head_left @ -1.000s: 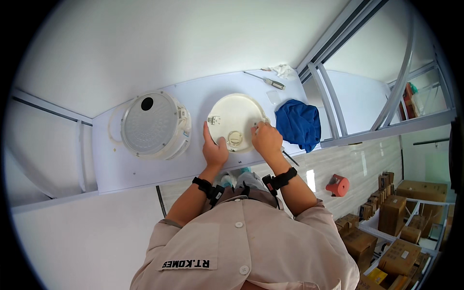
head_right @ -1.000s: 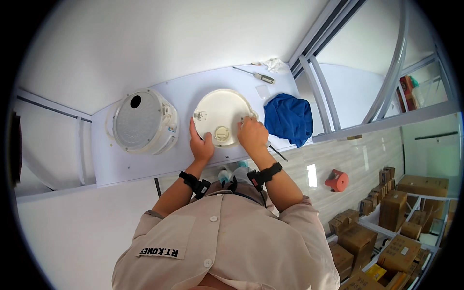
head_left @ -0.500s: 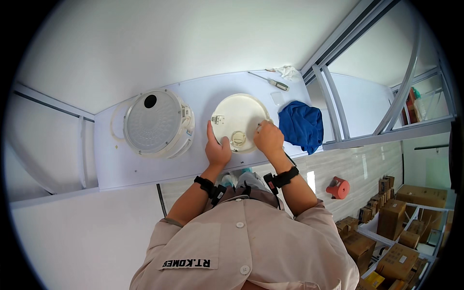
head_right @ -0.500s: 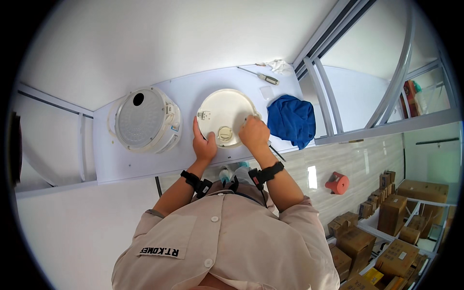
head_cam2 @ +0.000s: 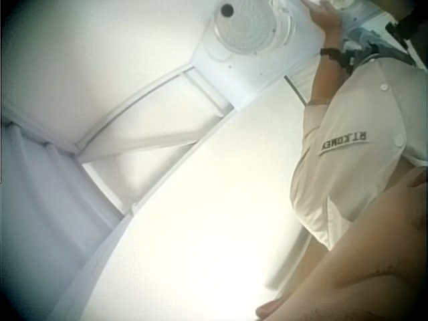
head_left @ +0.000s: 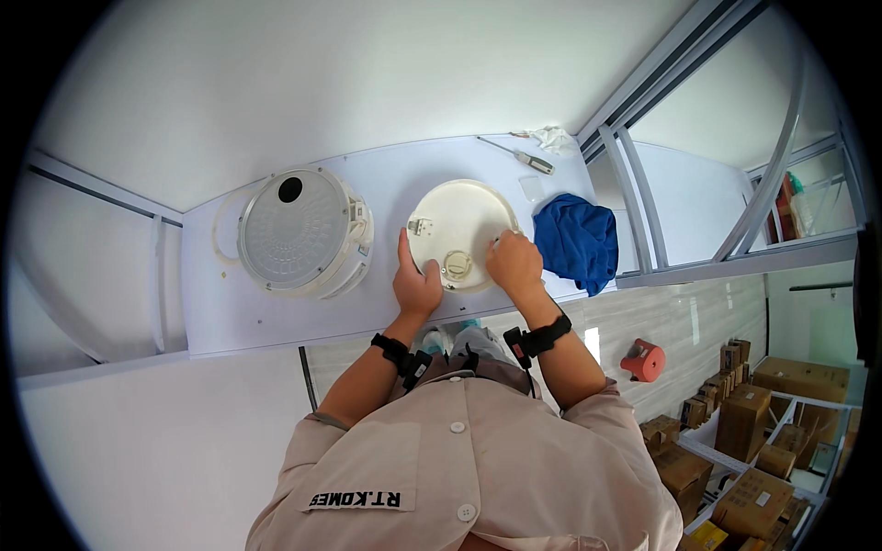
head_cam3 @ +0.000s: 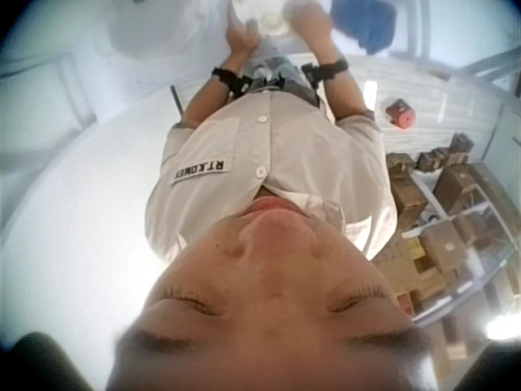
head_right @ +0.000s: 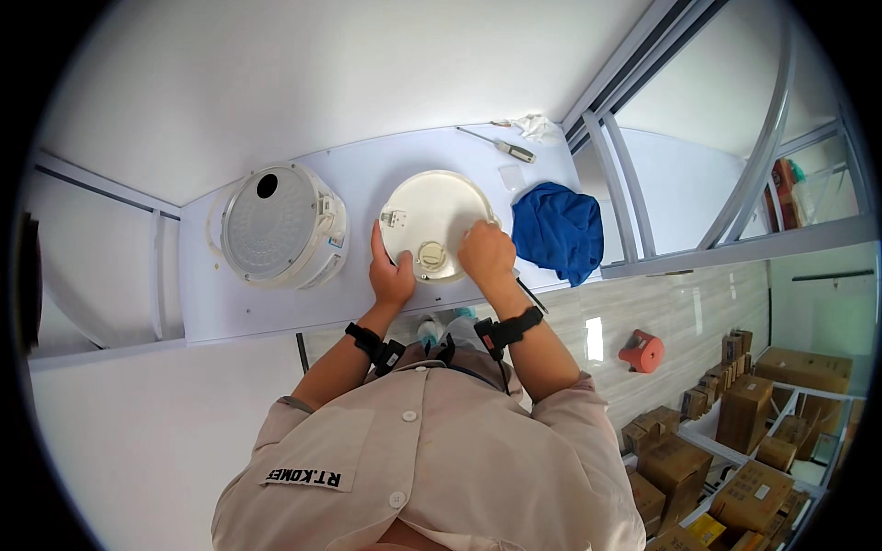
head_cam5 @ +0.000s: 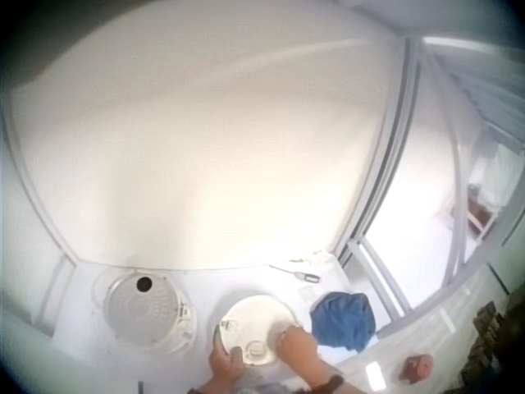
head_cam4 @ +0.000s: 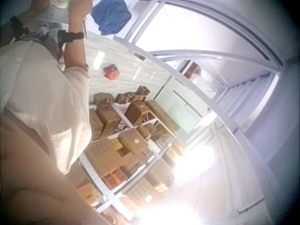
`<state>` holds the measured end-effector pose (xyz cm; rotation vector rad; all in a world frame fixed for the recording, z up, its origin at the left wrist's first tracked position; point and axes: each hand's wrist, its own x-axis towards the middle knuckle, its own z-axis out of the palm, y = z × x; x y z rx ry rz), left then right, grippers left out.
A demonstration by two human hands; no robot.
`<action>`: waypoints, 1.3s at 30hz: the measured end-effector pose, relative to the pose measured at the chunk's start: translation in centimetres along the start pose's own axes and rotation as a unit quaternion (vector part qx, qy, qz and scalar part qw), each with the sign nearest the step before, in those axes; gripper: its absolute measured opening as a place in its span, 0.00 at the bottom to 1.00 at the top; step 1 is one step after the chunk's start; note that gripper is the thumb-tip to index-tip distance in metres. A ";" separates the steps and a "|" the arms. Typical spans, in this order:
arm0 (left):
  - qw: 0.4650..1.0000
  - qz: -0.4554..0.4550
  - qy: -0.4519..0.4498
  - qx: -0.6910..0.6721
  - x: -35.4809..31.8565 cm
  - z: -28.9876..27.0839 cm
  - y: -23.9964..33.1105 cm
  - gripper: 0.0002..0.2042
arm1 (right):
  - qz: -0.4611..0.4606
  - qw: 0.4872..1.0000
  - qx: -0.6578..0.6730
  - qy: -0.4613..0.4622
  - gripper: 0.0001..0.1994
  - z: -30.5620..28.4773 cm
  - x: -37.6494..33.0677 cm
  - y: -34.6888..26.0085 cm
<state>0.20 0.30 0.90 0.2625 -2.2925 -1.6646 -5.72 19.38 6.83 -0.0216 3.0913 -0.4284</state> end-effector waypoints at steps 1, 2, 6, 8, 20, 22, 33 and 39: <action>1.000 0.000 0.000 0.001 0.0 0.0 0.0 0.40 | 0.001 1.000 -0.005 -0.004 0.13 0.0 0.1 0.1; 1.000 0.001 0.001 0.001 0.0 0.1 0.0 0.40 | 0.002 1.000 -0.011 -0.008 0.13 0.0 0.1 0.1; 1.000 0.003 0.006 0.003 0.0 0.1 0.0 0.40 | -0.017 1.000 -0.012 -0.010 0.09 -0.2 0.1 0.1; 1.000 0.010 0.010 0.006 0.1 0.2 0.0 0.40 | -0.022 1.000 -0.014 -0.005 0.08 -0.1 0.1 0.2; 1.000 0.023 0.013 0.013 0.0 0.0 0.1 0.39 | -0.099 0.983 0.119 -0.099 0.10 -1.1 -3.5 -0.9; 1.000 0.016 0.008 0.010 0.0 0.0 0.3 0.39 | -0.099 0.982 0.137 -0.084 0.11 -1.9 -3.5 -0.8; 1.000 0.008 0.002 0.007 0.0 -0.1 0.0 0.39 | -0.099 0.928 0.360 0.005 0.25 -15.1 -6.0 -1.0; 0.999 0.027 0.013 0.023 0.1 0.3 -0.5 0.40 | -0.095 0.894 0.413 0.146 0.22 -13.2 -6.1 0.3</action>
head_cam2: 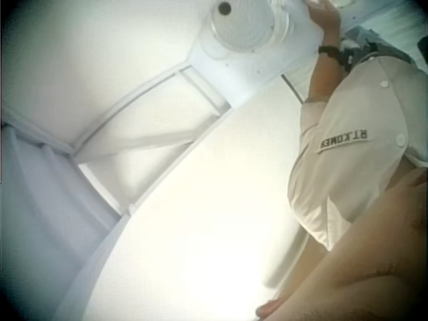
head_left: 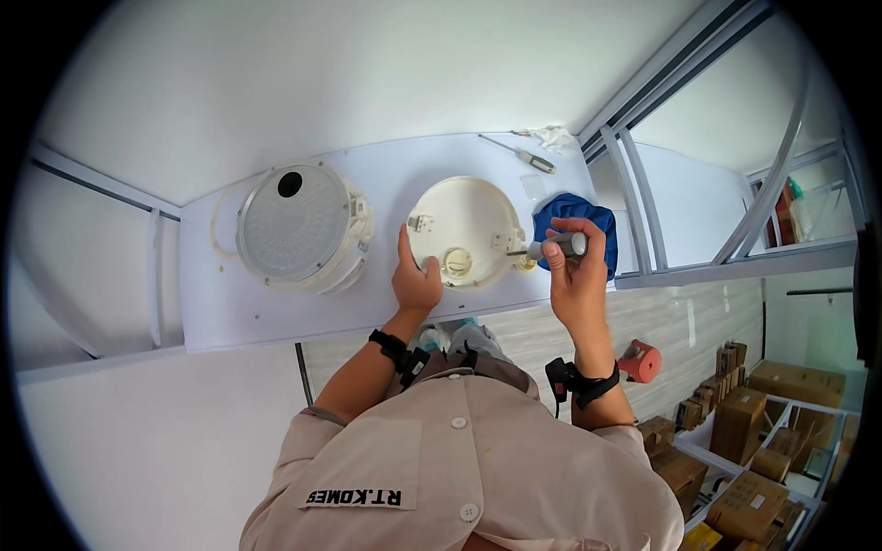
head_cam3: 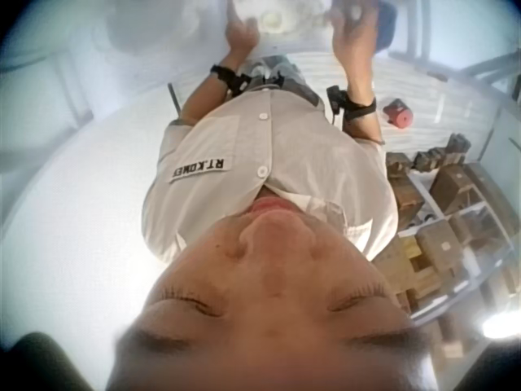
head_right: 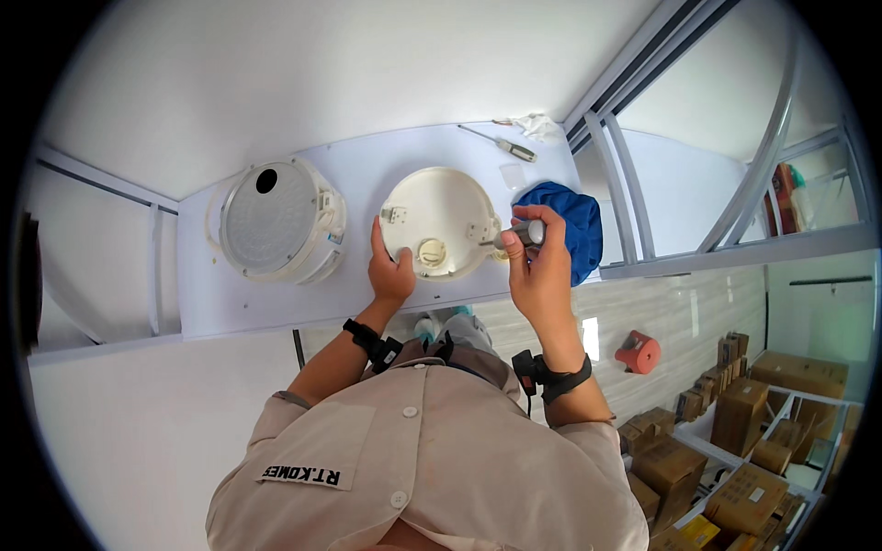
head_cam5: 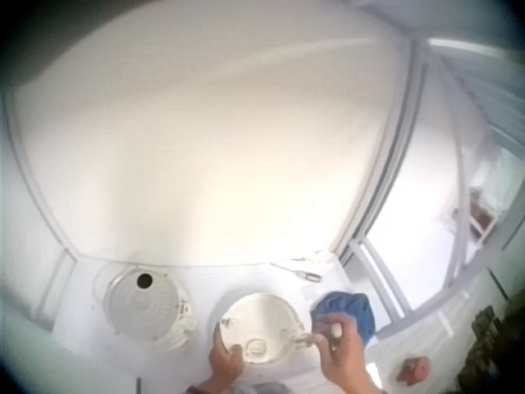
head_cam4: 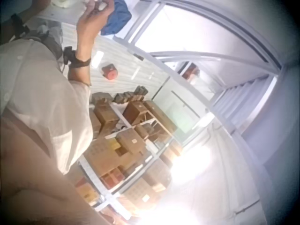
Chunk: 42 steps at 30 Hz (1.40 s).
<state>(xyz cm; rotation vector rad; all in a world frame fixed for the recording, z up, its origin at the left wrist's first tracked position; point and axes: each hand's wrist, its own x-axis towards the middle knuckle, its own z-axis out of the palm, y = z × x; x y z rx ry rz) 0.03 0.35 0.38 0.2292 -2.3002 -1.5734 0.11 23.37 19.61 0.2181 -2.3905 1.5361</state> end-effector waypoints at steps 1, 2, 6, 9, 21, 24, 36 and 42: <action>1.000 0.000 -0.002 -0.001 0.0 0.1 -0.1 0.40 | -0.006 1.000 0.020 0.012 0.21 0.2 -0.2 1.1; 1.000 0.001 -0.004 -0.002 0.0 0.2 -0.2 0.40 | -0.015 0.999 0.026 0.024 0.21 0.5 -0.5 2.1; 1.000 -0.006 -0.015 -0.001 0.1 -0.1 0.2 0.40 | -0.035 0.998 0.032 0.051 0.21 1.8 -1.2 4.6; 1.000 0.013 -0.002 0.004 0.1 -0.1 0.1 0.40 | -0.023 0.998 0.033 0.046 0.21 2.2 -1.4 4.9; 1.000 0.011 -0.007 0.003 0.0 -0.2 0.3 0.40 | -0.035 0.997 0.044 0.057 0.20 2.6 -1.4 5.6; 1.000 -0.002 -0.010 -0.004 0.0 -0.2 0.4 0.40 | -0.030 0.997 0.042 0.056 0.19 2.7 -1.3 5.6; 0.998 -0.043 -0.035 -0.033 0.1 -0.5 1.1 0.40 | -0.039 0.991 -0.054 0.113 0.20 2.8 -0.5 4.4; 0.998 -0.042 -0.036 -0.033 0.1 -0.6 1.2 0.40 | -0.005 0.923 -0.371 0.105 0.26 1.2 1.7 1.3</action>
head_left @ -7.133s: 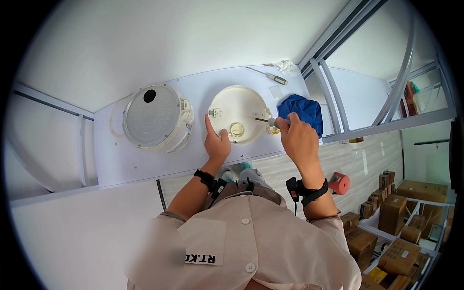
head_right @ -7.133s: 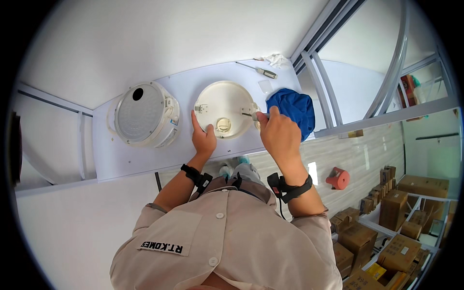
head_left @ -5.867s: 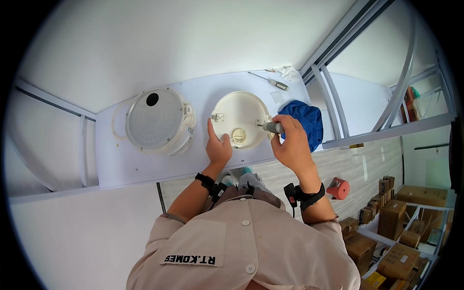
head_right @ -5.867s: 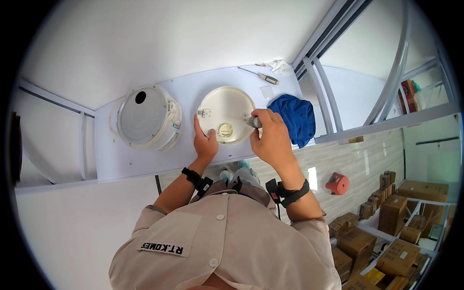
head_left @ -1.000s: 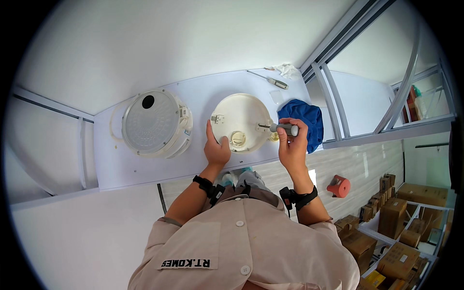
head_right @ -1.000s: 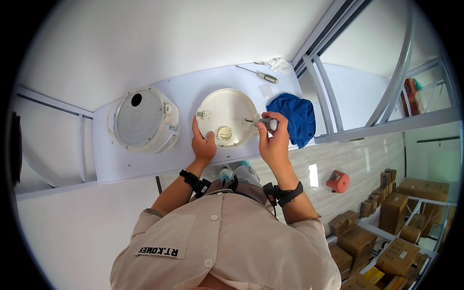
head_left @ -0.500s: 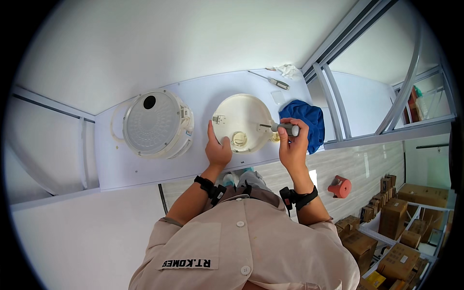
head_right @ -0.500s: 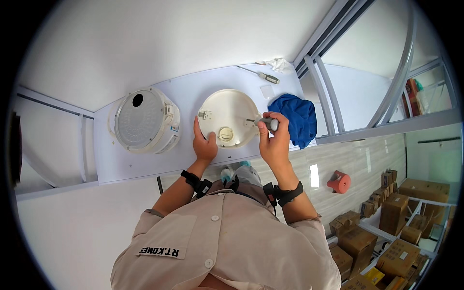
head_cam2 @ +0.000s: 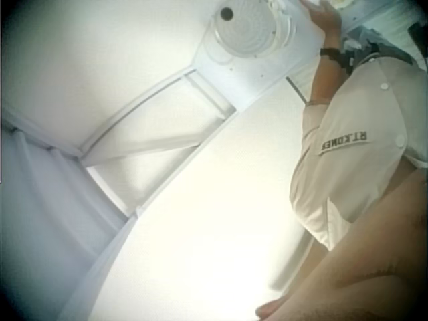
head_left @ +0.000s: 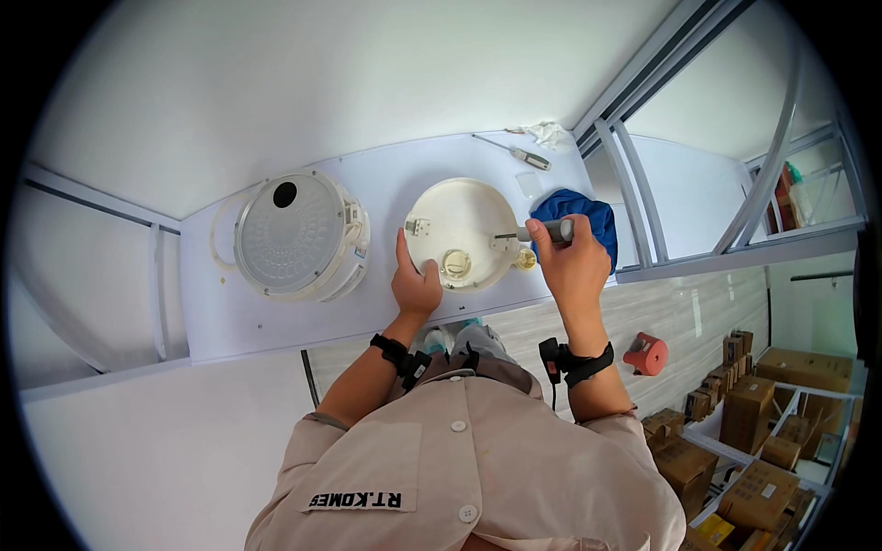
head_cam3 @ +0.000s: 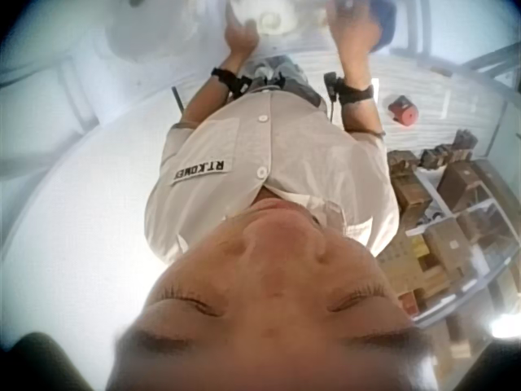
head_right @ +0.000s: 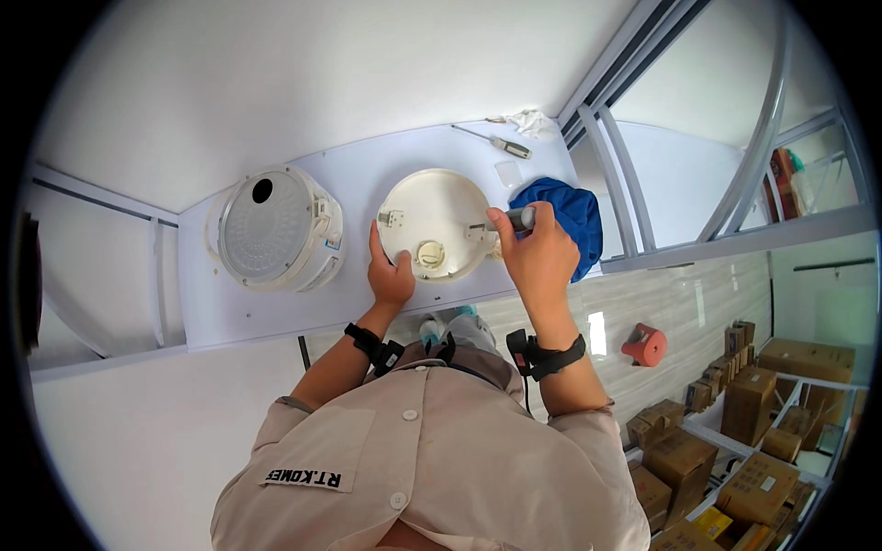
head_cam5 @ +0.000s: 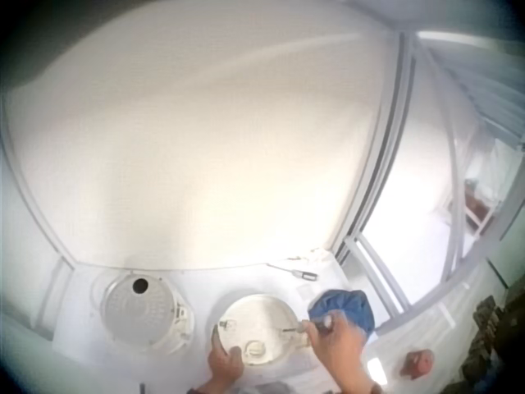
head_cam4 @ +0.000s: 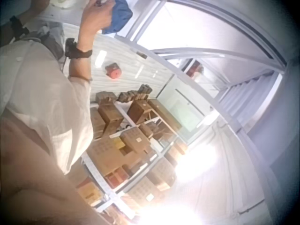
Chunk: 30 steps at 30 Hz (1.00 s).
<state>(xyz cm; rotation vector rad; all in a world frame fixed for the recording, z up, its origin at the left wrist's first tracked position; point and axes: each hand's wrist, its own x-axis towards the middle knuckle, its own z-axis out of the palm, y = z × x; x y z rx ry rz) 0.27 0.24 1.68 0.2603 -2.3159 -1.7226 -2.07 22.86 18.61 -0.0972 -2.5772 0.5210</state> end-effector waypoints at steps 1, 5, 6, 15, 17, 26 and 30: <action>1.000 0.000 -0.001 -0.001 0.0 0.0 0.0 0.41 | 0.004 0.999 -0.032 -0.010 0.27 -0.2 0.3 -0.2; 0.997 0.053 0.035 0.036 0.1 0.4 -0.9 0.40 | 0.006 0.994 -0.084 -0.064 0.26 -1.4 0.9 -1.2; 0.997 0.053 0.034 0.037 0.2 0.5 -0.9 0.40 | 0.011 0.995 -0.058 -0.075 0.23 -1.4 1.0 -1.2; 0.998 0.032 0.039 0.029 0.1 0.5 -0.7 0.40 | -0.130 0.972 0.105 -0.165 0.16 -3.1 1.7 -1.3; 0.997 0.047 0.046 0.033 0.2 0.6 -1.2 0.40 | -0.105 0.978 0.109 -0.145 0.17 -3.2 1.3 -2.2; 0.996 0.057 0.055 0.030 0.2 0.6 -1.2 0.40 | -0.247 0.961 0.064 -0.104 0.21 -2.8 1.6 -1.3; 0.998 0.046 0.046 0.022 0.2 0.8 -1.3 0.40 | -0.217 0.972 0.049 -0.079 0.23 -1.7 1.4 -1.2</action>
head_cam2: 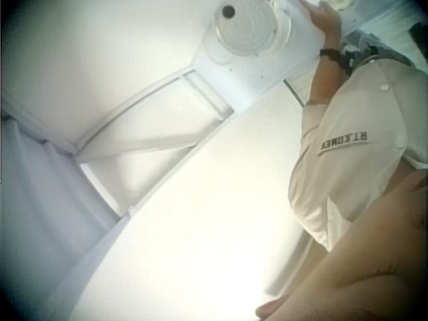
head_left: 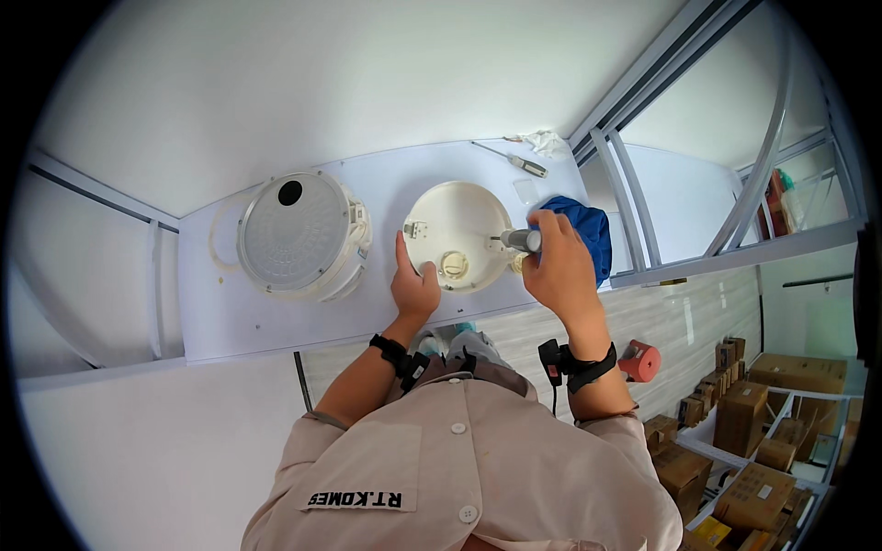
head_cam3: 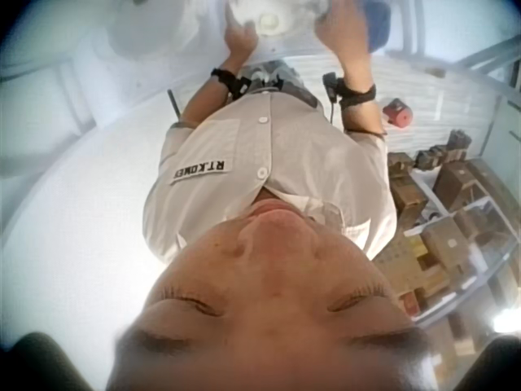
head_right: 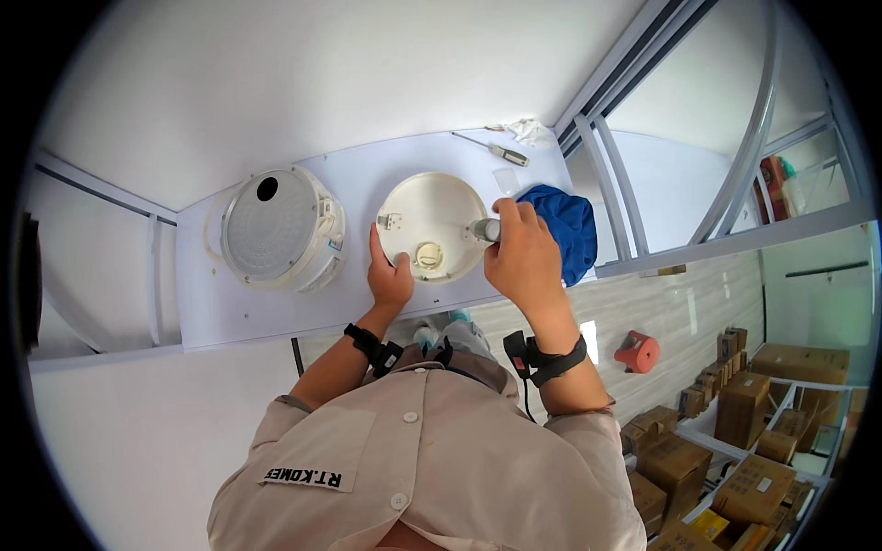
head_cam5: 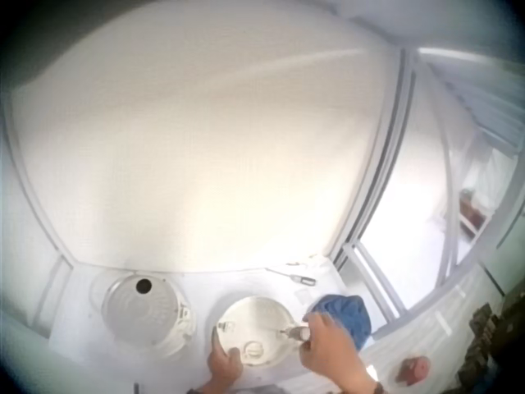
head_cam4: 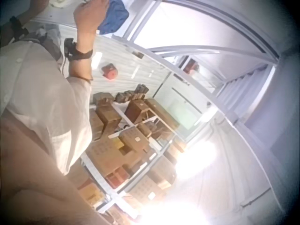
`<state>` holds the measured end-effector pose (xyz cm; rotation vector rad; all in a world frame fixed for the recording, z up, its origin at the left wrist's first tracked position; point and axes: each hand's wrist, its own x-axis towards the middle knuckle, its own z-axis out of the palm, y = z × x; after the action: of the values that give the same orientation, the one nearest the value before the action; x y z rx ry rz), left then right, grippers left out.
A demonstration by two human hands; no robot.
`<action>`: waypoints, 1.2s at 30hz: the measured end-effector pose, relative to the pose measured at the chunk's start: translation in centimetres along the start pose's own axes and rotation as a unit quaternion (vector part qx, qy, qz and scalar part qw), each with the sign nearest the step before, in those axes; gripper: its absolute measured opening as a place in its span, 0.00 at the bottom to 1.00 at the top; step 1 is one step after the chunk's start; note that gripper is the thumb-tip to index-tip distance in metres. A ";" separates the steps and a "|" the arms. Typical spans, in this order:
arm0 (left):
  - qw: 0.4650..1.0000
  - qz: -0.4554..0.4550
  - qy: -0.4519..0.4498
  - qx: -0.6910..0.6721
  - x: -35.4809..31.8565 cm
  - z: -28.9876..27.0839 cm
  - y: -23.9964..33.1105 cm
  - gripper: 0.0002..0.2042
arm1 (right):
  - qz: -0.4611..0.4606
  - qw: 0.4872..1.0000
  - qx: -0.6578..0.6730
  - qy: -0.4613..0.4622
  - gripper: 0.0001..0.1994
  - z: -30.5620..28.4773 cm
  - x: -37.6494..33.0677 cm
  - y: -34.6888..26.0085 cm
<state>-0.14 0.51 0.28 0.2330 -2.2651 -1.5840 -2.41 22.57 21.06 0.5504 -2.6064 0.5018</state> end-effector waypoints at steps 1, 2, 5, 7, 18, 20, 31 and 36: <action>1.000 -0.010 -0.003 -0.003 0.0 -0.1 0.1 0.40 | 0.038 0.999 -0.012 -0.030 0.22 -0.3 -0.2 -0.4; 1.000 -0.020 -0.007 -0.006 0.0 -0.2 0.2 0.40 | 0.075 0.995 -0.023 -0.059 0.22 -0.5 -0.2 -0.9; 1.000 -0.014 -0.002 -0.007 0.0 -0.2 0.3 0.39 | 0.128 0.990 -0.012 -0.064 0.21 -0.9 0.3 -2.7; 1.000 -0.020 -0.006 -0.004 0.0 -0.3 0.5 0.39 | 0.142 0.988 -0.034 -0.048 0.19 -0.5 0.4 -2.8; 1.000 -0.020 -0.021 0.001 0.0 -0.5 0.3 0.40 | 0.061 0.998 0.001 0.010 0.18 0.3 0.9 -1.2; 0.999 -0.022 -0.022 0.005 0.0 -0.4 0.2 0.40 | 0.184 0.980 0.021 -0.077 0.21 0.1 0.9 -1.5; 1.000 -0.017 -0.018 -0.002 0.0 -0.6 0.6 0.39 | 0.176 0.982 -0.028 -0.056 0.21 -0.4 2.2 -2.4; 1.000 -0.018 -0.021 -0.011 -0.1 -0.5 0.4 0.39 | 0.146 0.986 0.051 -0.054 0.21 0.3 1.2 -0.3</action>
<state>0.20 0.28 0.79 0.2372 -2.2856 -1.6468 -3.38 21.81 21.45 0.2300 -2.7924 0.7213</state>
